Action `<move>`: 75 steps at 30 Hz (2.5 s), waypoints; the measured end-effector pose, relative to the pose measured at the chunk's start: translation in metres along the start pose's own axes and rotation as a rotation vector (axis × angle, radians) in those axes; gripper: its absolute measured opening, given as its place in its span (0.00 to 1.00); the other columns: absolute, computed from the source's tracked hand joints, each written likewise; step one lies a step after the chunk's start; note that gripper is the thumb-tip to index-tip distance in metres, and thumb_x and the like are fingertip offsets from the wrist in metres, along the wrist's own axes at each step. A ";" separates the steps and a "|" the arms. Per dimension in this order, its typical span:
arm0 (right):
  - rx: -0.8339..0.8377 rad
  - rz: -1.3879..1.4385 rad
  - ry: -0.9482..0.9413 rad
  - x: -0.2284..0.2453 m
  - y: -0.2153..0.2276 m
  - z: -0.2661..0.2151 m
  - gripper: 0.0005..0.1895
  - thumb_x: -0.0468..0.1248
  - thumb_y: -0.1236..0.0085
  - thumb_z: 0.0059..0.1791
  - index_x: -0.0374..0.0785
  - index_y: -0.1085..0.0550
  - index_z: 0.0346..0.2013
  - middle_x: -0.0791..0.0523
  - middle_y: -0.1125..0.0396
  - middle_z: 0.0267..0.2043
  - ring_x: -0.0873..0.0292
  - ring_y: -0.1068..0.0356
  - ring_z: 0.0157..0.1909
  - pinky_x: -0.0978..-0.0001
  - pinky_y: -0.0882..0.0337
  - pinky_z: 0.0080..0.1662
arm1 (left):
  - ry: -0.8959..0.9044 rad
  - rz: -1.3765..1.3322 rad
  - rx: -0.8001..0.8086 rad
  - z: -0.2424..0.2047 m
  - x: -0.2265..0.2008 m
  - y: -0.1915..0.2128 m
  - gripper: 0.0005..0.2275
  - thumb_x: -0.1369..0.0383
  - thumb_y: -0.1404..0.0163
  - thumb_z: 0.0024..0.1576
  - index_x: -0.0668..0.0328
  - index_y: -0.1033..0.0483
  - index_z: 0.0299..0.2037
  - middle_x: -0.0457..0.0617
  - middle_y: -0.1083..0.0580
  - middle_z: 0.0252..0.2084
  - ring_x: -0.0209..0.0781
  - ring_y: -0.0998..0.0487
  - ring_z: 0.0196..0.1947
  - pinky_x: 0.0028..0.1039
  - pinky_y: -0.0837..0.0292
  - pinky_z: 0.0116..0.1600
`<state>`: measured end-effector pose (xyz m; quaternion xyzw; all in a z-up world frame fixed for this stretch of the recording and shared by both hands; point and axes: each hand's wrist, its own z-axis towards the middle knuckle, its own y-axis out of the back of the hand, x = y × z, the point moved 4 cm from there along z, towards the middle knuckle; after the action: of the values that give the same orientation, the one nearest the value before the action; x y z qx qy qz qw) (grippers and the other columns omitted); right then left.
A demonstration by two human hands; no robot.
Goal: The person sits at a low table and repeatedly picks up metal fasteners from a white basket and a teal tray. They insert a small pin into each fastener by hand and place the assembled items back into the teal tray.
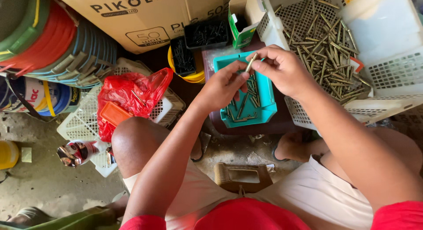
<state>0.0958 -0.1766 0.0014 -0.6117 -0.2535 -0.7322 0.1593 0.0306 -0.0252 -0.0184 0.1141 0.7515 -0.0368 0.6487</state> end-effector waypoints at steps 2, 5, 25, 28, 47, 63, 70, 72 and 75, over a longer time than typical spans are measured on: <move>-0.008 -0.023 -0.043 -0.006 0.003 0.000 0.09 0.33 0.47 0.52 0.32 0.28 0.45 0.52 0.35 0.42 0.65 0.34 0.37 0.75 0.31 0.37 | -0.024 -0.013 -0.027 0.002 -0.001 0.005 0.10 0.65 0.61 0.62 0.56 0.33 0.50 0.50 0.25 0.26 0.38 0.24 0.20 0.23 0.30 0.28; 0.000 -0.180 -0.076 0.004 0.002 -0.003 0.11 0.35 0.48 0.52 0.33 0.28 0.47 0.51 0.33 0.41 0.61 0.32 0.34 0.72 0.31 0.35 | -0.069 -0.033 -0.080 0.003 -0.006 0.015 0.11 0.65 0.62 0.62 0.58 0.32 0.50 0.50 0.27 0.25 0.38 0.26 0.18 0.22 0.30 0.27; 0.516 -0.969 -0.276 -0.056 -0.057 -0.016 0.15 0.38 0.64 0.54 0.39 0.30 0.51 0.49 0.33 0.44 0.46 0.28 0.36 0.51 0.28 0.36 | -0.091 -0.003 -0.260 -0.010 -0.027 0.034 0.09 0.62 0.60 0.62 0.50 0.29 0.45 0.47 0.26 0.25 0.36 0.23 0.21 0.22 0.29 0.29; 0.613 -1.104 -0.217 -0.067 -0.061 -0.022 0.11 0.38 0.56 0.51 0.42 0.27 0.43 0.51 0.31 0.40 0.47 0.28 0.41 0.53 0.28 0.40 | -0.082 -0.006 -0.248 -0.010 -0.028 0.034 0.08 0.62 0.60 0.61 0.50 0.29 0.45 0.47 0.26 0.25 0.36 0.23 0.20 0.22 0.29 0.30; 0.384 -1.318 -0.139 -0.056 -0.045 0.010 0.09 0.42 0.56 0.53 0.42 0.29 0.36 0.52 0.33 0.35 0.43 0.29 0.34 0.50 0.31 0.27 | -0.058 0.032 -0.311 -0.020 -0.048 0.055 0.09 0.61 0.60 0.59 0.56 0.32 0.38 0.45 0.29 0.25 0.31 0.30 0.17 0.19 0.33 0.25; 0.133 -1.310 -0.081 -0.207 -0.091 0.027 0.16 0.38 0.59 0.45 0.43 0.25 0.18 0.55 0.31 0.22 0.50 0.27 0.26 0.58 0.29 0.29 | -0.062 0.006 -0.335 -0.023 -0.033 0.062 0.09 0.64 0.58 0.61 0.56 0.28 0.44 0.48 0.26 0.25 0.35 0.25 0.21 0.21 0.31 0.30; 0.124 -1.319 -0.152 -0.223 -0.093 0.025 0.15 0.38 0.58 0.47 0.41 0.26 0.18 0.53 0.30 0.21 0.50 0.27 0.26 0.57 0.30 0.29 | -0.055 0.032 -0.330 -0.023 -0.031 0.062 0.09 0.64 0.58 0.61 0.54 0.28 0.44 0.48 0.26 0.26 0.35 0.25 0.21 0.22 0.30 0.31; 0.132 -1.284 -0.154 -0.226 -0.093 0.028 0.16 0.38 0.58 0.47 0.41 0.26 0.18 0.52 0.30 0.21 0.49 0.27 0.26 0.56 0.30 0.28 | -0.040 0.064 -0.329 -0.024 -0.031 0.061 0.08 0.64 0.58 0.61 0.53 0.28 0.44 0.48 0.26 0.26 0.35 0.25 0.21 0.23 0.29 0.31; 0.062 -1.189 -0.225 -0.207 -0.094 0.026 0.16 0.35 0.60 0.47 0.35 0.26 0.20 0.48 0.29 0.23 0.45 0.26 0.30 0.50 0.29 0.34 | -0.028 0.082 -0.316 -0.024 -0.032 0.060 0.08 0.64 0.58 0.60 0.50 0.27 0.44 0.47 0.26 0.26 0.36 0.24 0.22 0.24 0.28 0.32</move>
<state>0.1078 -0.1008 -0.2145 -0.4342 -0.5885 -0.6187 -0.2870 0.0244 0.0337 0.0228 0.0404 0.7337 0.1069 0.6698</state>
